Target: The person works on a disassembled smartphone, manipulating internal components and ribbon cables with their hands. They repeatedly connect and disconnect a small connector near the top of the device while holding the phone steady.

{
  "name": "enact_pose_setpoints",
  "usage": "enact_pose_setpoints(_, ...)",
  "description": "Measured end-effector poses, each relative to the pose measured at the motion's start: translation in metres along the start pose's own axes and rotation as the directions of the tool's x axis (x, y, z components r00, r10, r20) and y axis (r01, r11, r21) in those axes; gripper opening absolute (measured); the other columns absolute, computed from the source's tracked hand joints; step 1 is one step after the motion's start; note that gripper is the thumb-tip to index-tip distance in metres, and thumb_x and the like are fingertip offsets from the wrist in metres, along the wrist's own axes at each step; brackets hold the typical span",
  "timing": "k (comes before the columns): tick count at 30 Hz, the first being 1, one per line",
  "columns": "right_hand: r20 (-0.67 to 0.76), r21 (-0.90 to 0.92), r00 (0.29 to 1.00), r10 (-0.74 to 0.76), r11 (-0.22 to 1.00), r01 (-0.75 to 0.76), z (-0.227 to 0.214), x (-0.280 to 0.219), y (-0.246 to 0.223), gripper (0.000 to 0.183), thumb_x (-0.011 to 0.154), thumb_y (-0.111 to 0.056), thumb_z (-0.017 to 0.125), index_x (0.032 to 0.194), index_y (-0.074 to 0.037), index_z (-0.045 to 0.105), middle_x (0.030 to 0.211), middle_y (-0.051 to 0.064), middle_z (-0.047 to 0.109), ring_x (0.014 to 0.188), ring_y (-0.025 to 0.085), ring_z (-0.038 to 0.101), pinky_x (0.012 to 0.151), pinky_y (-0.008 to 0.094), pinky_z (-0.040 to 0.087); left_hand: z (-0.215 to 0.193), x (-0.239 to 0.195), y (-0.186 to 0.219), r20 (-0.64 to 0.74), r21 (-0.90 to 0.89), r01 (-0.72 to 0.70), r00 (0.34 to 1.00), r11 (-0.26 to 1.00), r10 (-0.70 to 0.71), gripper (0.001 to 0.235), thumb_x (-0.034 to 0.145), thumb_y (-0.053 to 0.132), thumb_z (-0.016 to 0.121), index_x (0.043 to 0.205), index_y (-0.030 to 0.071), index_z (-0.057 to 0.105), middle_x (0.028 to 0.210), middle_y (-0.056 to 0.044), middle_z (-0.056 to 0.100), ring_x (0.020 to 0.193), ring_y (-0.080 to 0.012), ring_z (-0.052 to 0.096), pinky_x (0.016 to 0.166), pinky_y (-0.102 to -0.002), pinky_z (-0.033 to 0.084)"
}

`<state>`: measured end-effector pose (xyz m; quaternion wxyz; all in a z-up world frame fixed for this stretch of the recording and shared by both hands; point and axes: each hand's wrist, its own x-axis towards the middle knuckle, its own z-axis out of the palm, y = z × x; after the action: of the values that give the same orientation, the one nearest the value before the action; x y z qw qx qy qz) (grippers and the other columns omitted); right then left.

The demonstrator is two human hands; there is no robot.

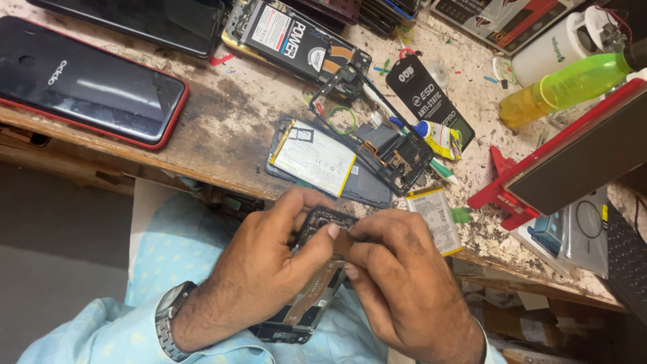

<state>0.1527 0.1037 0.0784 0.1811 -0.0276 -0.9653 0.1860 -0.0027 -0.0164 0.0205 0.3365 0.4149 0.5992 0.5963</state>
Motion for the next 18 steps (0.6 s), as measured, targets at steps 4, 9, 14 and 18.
enact_pose_setpoints(4,0.026,-0.001,0.999,-0.032,0.999,0.032,0.001,0.000,0.000,0.025,0.083,-0.003,0.075,0.104,-0.002,0.060,0.110,0.012,0.062,0.111,0.036,0.060,0.094,0.046,0.050,0.000,0.001,0.001,-0.033,0.058,0.017,0.999,0.998,-0.015,0.025,0.096,0.020,0.060,0.115,0.003,0.059,0.073,-0.008,0.074,0.067,-0.0171,0.077,0.059,-0.033,0.056)
enact_pose_setpoints(9,-0.022,0.025,1.000,0.012,1.000,-0.011,0.004,-0.002,0.001,0.022,0.086,-0.001,0.074,0.103,-0.003,0.061,0.112,0.013,0.063,0.111,0.034,0.061,0.095,0.043,0.051,-0.002,0.002,0.005,0.029,-0.008,0.115,0.993,0.993,-0.115,0.031,0.094,0.023,0.062,0.119,0.004,0.057,0.069,-0.005,0.073,0.057,-0.0141,0.070,0.052,-0.032,0.052)
enact_pose_setpoints(14,-0.064,0.199,0.987,0.146,0.971,-0.130,0.002,-0.015,0.008,0.011,0.093,-0.001,0.066,0.102,-0.003,0.060,0.119,0.015,0.066,0.114,0.030,0.064,0.098,0.039,0.052,-0.004,-0.001,-0.002,0.150,-0.005,0.209,0.967,0.978,-0.206,0.055,0.084,0.021,0.073,0.132,0.007,0.049,0.084,-0.006,0.074,0.070,-0.0111,0.070,0.060,-0.029,0.056)
enact_pose_setpoints(18,-0.093,0.564,0.930,0.355,0.789,-0.245,0.011,-0.033,0.015,0.004,0.104,-0.004,0.056,0.106,-0.002,0.058,0.126,0.017,0.065,0.120,0.026,0.062,0.104,0.036,0.050,-0.001,-0.010,-0.020,0.166,-0.085,0.130,0.979,0.988,-0.114,0.059,0.086,0.015,0.073,0.137,0.004,0.046,0.105,-0.005,0.079,0.095,-0.0091,0.076,0.082,-0.026,0.060)
